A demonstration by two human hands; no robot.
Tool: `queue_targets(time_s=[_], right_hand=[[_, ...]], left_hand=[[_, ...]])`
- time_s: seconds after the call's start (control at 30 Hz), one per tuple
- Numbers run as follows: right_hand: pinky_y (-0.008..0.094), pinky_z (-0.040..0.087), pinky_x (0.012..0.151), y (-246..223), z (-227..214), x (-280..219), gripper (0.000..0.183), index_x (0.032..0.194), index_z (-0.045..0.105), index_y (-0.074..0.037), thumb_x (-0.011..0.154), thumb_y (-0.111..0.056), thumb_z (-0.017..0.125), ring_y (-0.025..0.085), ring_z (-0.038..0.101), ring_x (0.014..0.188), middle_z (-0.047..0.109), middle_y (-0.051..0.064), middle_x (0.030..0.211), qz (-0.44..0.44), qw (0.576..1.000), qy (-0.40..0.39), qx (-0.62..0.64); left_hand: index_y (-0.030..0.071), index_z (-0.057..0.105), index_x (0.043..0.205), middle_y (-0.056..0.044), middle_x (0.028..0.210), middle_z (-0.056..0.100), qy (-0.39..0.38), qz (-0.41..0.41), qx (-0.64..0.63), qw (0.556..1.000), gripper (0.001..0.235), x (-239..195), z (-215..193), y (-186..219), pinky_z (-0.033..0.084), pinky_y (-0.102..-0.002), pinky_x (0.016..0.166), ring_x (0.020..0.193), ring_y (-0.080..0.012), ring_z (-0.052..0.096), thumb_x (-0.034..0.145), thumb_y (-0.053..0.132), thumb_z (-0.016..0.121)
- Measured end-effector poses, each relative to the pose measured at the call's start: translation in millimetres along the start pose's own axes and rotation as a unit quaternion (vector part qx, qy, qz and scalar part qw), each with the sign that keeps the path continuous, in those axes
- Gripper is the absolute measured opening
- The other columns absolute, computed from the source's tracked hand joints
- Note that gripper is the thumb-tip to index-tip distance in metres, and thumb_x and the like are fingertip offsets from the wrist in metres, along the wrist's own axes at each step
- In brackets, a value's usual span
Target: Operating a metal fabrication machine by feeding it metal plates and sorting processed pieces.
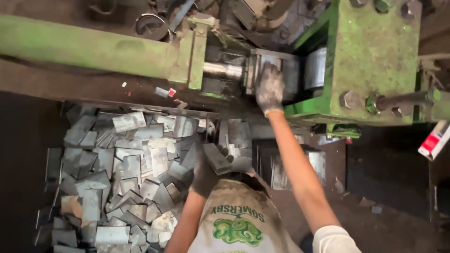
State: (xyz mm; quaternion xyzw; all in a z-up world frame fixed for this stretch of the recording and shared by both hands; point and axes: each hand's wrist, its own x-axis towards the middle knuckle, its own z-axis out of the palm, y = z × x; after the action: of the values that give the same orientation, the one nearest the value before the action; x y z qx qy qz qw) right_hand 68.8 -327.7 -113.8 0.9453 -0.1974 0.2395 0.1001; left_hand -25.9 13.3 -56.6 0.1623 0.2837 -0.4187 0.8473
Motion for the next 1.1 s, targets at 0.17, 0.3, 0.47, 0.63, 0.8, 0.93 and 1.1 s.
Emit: queue_targets(time_s=[0.17,0.3,0.47,0.63,0.8,0.93,1.1], right_hand=[[0.052,0.047,0.107,7,-79,56,0.061,0.152,0.043,-0.003,0.102,-0.033,0.060,0.045,0.058,0.121,0.062,0.027,0.129,0.131,0.921,-0.326,0.165],[0.055,0.043,0.099,-21,-56,23,0.071,0.140,0.042,0.003,0.097,-0.045,0.069,0.047,0.056,0.111,0.058,0.030,0.128,0.014,0.970,-0.216,0.109],[0.054,0.049,0.085,-62,-83,42,0.086,0.140,0.035,0.008,0.087,-0.049,0.071,0.044,0.061,0.107,0.062,0.031,0.117,0.032,0.985,-0.140,0.100],[0.050,0.054,0.094,-30,-19,63,0.062,0.141,0.040,0.009,0.095,-0.024,0.066,0.043,0.067,0.102,0.068,0.028,0.109,0.091,0.947,-0.254,0.173],[0.045,0.050,0.099,3,-145,51,0.055,0.139,0.056,0.002,0.086,-0.010,0.066,0.044,0.063,0.115,0.067,0.028,0.124,0.176,0.904,-0.188,0.342],[0.039,0.052,0.089,34,-227,-38,0.051,0.130,0.061,0.004,0.082,-0.012,0.070,0.029,0.063,0.104,0.070,0.021,0.116,0.301,0.775,-0.350,0.431],[0.041,0.049,0.068,50,-267,-172,0.033,0.117,0.072,0.005,0.091,-0.015,0.072,0.023,0.056,0.079,0.066,0.017,0.087,0.431,0.757,-0.360,0.334]], left_hand=[[0.015,0.064,0.116,-0.004,0.101,0.068,0.125,-0.014,0.117,0.985,0.063,-24,8,13,0.059,-0.047,0.085,0.093,-0.0221,0.067,0.088,0.069,0.049],[0.014,0.062,0.118,-0.004,0.101,0.063,0.042,-0.005,0.117,0.992,0.061,12,-45,-6,0.058,-0.048,0.083,0.090,-0.0234,0.062,0.095,0.070,0.054],[0.022,0.062,0.124,0.000,0.105,0.062,0.088,-0.034,0.158,0.983,0.057,-7,5,-6,0.057,-0.044,0.085,0.094,-0.0203,0.062,0.089,0.066,0.057],[0.023,0.062,0.129,-0.001,0.106,0.061,0.085,-0.037,0.178,0.980,0.059,-13,-1,-4,0.057,-0.043,0.081,0.093,-0.0205,0.061,0.087,0.064,0.061],[0.015,0.061,0.127,-0.008,0.103,0.062,0.108,-0.062,0.157,0.980,0.056,-11,-53,4,0.057,-0.041,0.071,0.086,-0.0262,0.063,0.093,0.060,0.062],[0.021,0.054,0.133,-0.003,0.106,0.061,0.037,0.054,0.291,0.954,0.050,-26,-37,19,0.058,-0.039,0.075,0.090,-0.0210,0.063,0.091,0.045,0.065],[0.015,0.059,0.138,-0.006,0.103,0.065,0.074,0.026,0.226,0.971,0.049,-19,-15,38,0.055,-0.037,0.075,0.088,-0.0215,0.064,0.100,0.046,0.057]])
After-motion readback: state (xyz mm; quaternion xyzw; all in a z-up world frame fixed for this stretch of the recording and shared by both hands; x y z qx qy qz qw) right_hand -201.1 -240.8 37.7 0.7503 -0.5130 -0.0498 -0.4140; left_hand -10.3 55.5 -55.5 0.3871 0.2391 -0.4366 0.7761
